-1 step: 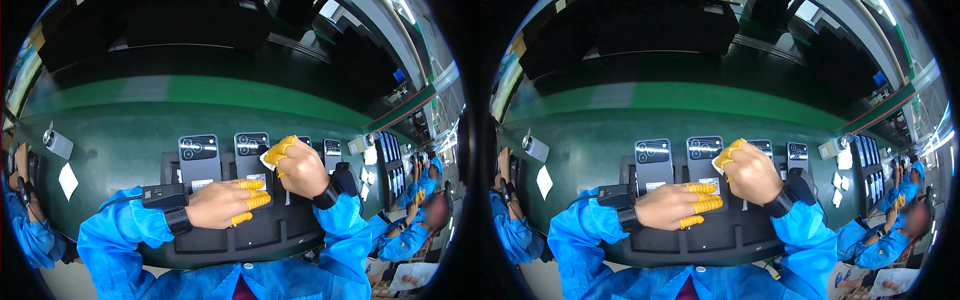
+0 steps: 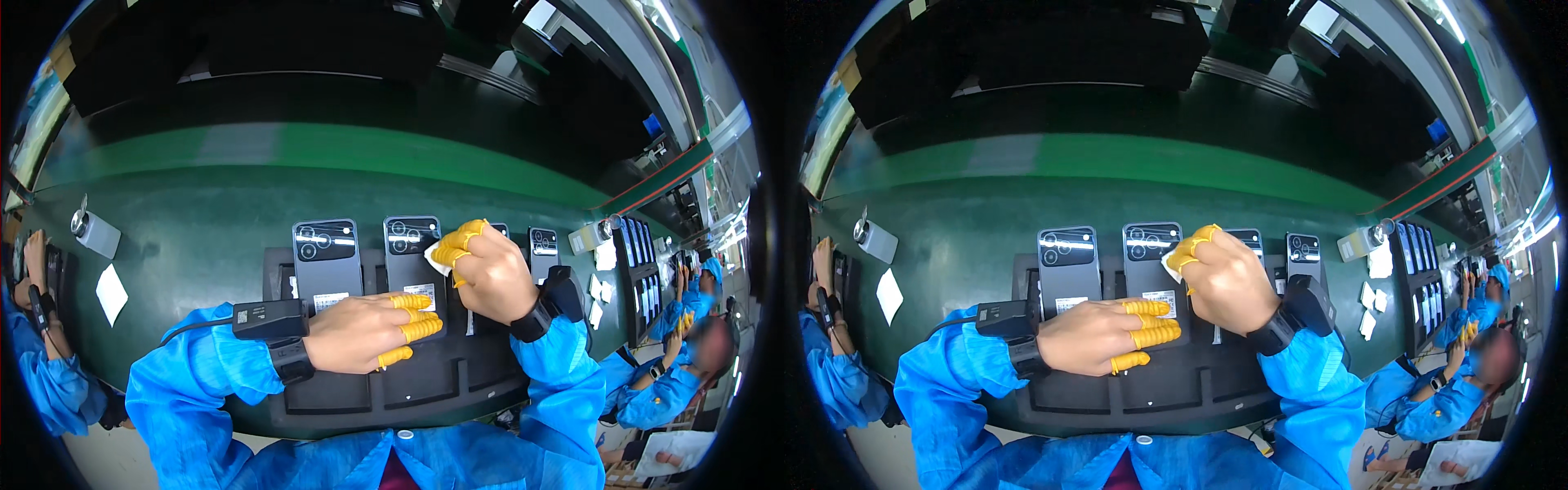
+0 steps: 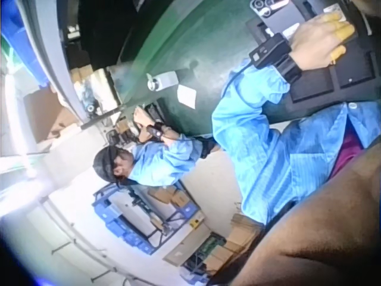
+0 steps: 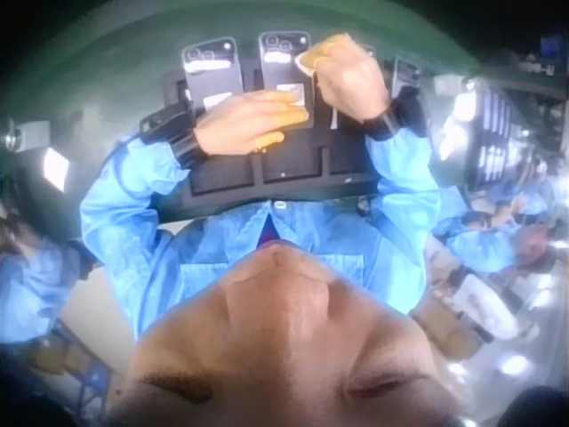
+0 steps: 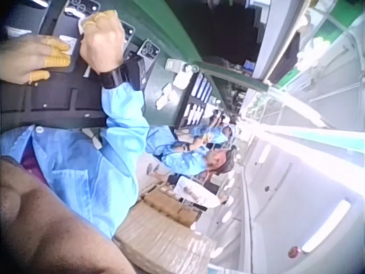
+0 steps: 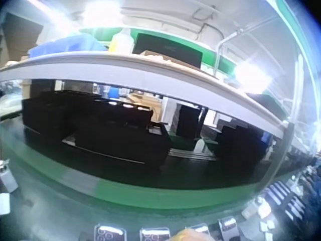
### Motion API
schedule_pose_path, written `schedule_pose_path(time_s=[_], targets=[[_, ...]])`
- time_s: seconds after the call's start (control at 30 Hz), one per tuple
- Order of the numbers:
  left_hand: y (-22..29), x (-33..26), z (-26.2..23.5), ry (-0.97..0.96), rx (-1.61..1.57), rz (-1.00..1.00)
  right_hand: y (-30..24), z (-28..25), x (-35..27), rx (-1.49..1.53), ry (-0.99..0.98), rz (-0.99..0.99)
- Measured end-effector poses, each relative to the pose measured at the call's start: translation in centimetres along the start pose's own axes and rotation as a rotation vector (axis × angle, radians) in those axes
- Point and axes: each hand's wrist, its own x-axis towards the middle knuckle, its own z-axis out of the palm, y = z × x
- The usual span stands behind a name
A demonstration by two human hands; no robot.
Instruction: Cleaning and assembling smartphone units on a factory production line.
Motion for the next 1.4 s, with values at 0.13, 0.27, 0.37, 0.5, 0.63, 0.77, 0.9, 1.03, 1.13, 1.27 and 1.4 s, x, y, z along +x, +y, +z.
schedule_pose_path(time_s=[0.13, 0.27, 0.37, 0.5, 0.63, 0.77, 0.9, 1.03, 1.13, 1.27, 1.4], targets=[[0.1, 0.3, -0.2, 0.075, -0.001, 0.068, -1.0, 1.7, 1.3, 0.046, 0.196, -0.072], [0.1, 0.3, -0.2, 0.065, -0.007, 0.066, -0.4, 2.3, 0.8, -0.01, 0.133, -0.127], [0.0, -0.1, 0.0, 0.083, -0.004, 0.042, 1.4, 0.5, -0.3, -0.139, -0.019, -0.094], [0.2, 0.1, -0.1, 0.098, 0.016, 0.05, 2.2, -1.4, -0.7, -0.179, 0.02, 0.063], [0.1, 0.2, -0.3, 0.036, 0.02, 0.031, 1.4, -0.4, 1.9, -0.051, 0.166, 0.028], [-0.1, 0.5, -0.2, 0.089, 0.019, 0.091, 1.9, 2.7, 2.1, -0.067, 0.112, 0.083], [-0.1, 0.0, 0.2, 0.016, -0.008, 0.018, 0.0, 1.7, 0.6, -0.071, 0.025, 0.109], [0.3, 0.0, -0.2, 0.075, 0.01, 0.032, -1.8, 0.3, -0.9, 0.03, -0.102, 0.11], [0.3, 0.2, -0.5, 0.034, 0.001, 0.018, -1.7, 1.5, 0.1, 0.072, 0.12, -0.016], [-0.3, 0.2, 0.0, -0.002, 0.027, 0.046, -0.5, 2.6, 0.3, 0.006, 0.07, -0.039], [0.0, 0.0, 0.1, 0.048, 0.009, 0.031, 1.2, 0.6, -0.2, -0.129, 0.023, -0.057]])
